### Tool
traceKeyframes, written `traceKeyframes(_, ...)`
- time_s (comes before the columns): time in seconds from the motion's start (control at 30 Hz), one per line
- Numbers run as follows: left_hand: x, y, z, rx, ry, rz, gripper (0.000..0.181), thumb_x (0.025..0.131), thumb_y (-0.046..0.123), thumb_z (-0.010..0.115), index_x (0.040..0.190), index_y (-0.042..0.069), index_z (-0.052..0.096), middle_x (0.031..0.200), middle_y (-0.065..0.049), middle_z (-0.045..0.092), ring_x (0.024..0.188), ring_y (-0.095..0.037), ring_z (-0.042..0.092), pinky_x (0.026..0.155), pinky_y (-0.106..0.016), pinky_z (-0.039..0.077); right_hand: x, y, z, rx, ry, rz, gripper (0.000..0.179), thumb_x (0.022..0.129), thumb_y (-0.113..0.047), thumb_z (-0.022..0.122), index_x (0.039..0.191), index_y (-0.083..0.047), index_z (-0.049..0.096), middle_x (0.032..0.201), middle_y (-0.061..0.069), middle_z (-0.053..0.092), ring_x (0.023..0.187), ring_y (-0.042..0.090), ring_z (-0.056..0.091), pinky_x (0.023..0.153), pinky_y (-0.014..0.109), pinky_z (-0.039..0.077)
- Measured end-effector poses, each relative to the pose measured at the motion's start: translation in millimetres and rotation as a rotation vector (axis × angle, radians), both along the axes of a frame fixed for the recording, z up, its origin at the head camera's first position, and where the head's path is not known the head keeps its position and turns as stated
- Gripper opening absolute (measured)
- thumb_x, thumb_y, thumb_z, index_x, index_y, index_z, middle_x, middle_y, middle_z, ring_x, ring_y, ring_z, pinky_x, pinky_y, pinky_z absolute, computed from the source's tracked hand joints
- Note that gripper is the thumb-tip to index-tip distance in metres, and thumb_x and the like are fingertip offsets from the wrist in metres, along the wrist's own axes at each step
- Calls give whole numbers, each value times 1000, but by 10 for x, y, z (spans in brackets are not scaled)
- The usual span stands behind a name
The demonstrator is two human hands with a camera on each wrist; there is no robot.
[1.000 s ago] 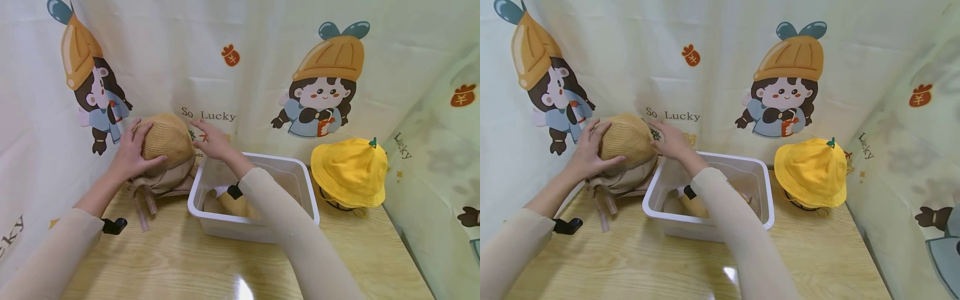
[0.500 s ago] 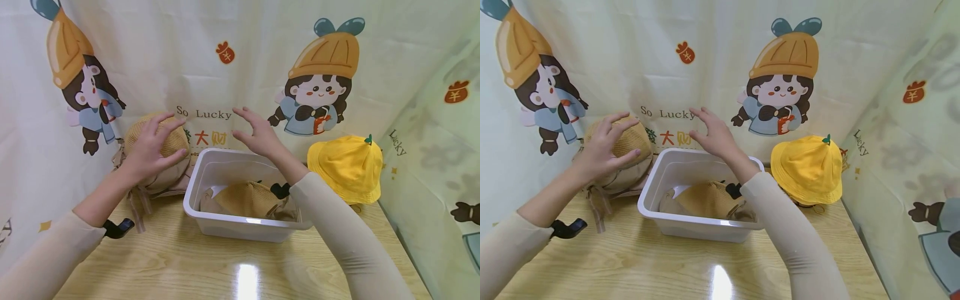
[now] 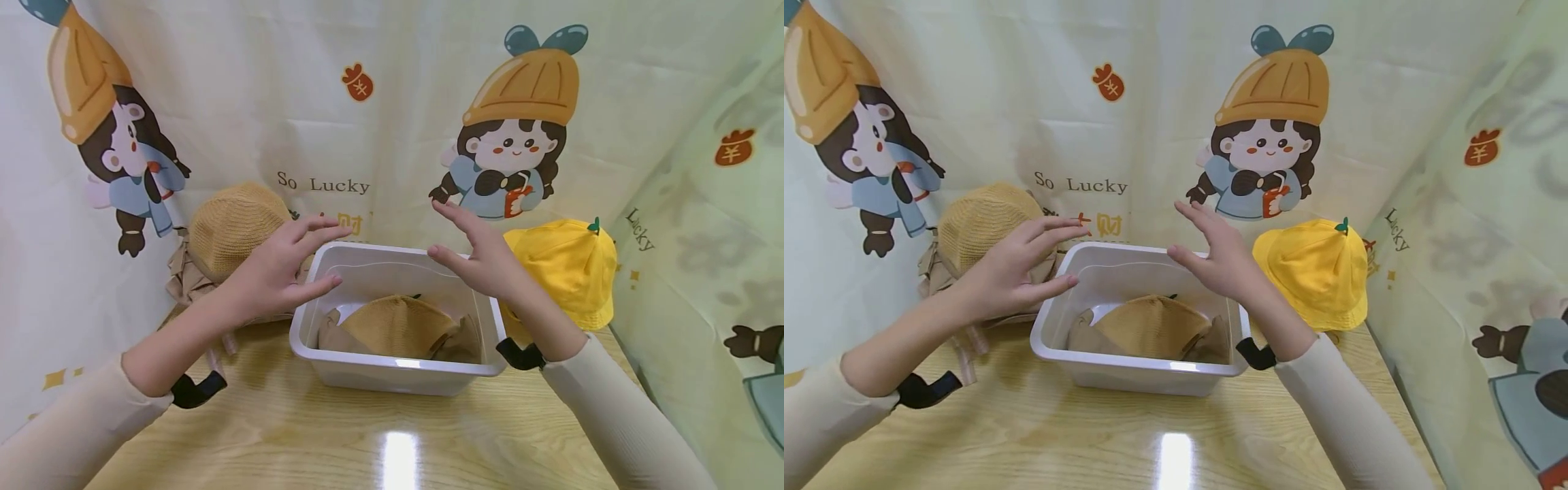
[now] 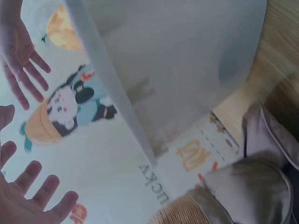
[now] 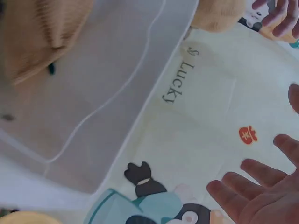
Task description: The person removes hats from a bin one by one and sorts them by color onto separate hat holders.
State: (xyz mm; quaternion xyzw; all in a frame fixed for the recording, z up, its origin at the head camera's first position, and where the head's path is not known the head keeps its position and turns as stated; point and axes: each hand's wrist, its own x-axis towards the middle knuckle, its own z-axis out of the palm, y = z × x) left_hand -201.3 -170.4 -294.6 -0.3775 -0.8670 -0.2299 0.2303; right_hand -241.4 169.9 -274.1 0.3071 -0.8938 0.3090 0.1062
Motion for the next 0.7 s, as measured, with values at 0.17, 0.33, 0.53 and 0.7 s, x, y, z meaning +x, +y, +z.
traceKeyframes(0.17,72,133,-42,-32,-38,-39,61,90,40,72,146,32,49,144,1,48,132,-23,45,97,-48,49,257,194,-155,89,-35,-46,76,93,-46,68,157,-32,31,163,4,29,148,31,31,115,59,30)
traceKeyframes(0.33,52,252,-166,-60,-70,-78,60,92,39,70,147,31,48,144,1,49,131,-22,46,99,-47,48,476,323,-381,174,-12,-108,85,89,-53,69,159,-30,26,164,7,25,149,35,28,112,62,31)
traceKeyframes(0.53,-6,386,-395,-123,-116,-124,61,92,40,70,147,27,48,142,-3,51,126,-23,50,93,-42,51,649,417,-640,259,-8,-135,94,86,-60,69,160,-32,19,165,11,20,151,38,19,110,66,31)
traceKeyframes(0.7,-64,515,-574,-221,-191,-138,60,93,45,68,148,31,47,139,-4,53,125,-26,51,98,-46,47,697,463,-810,318,-18,-162,98,84,-66,67,161,-31,17,166,16,16,152,42,10,111,68,26)
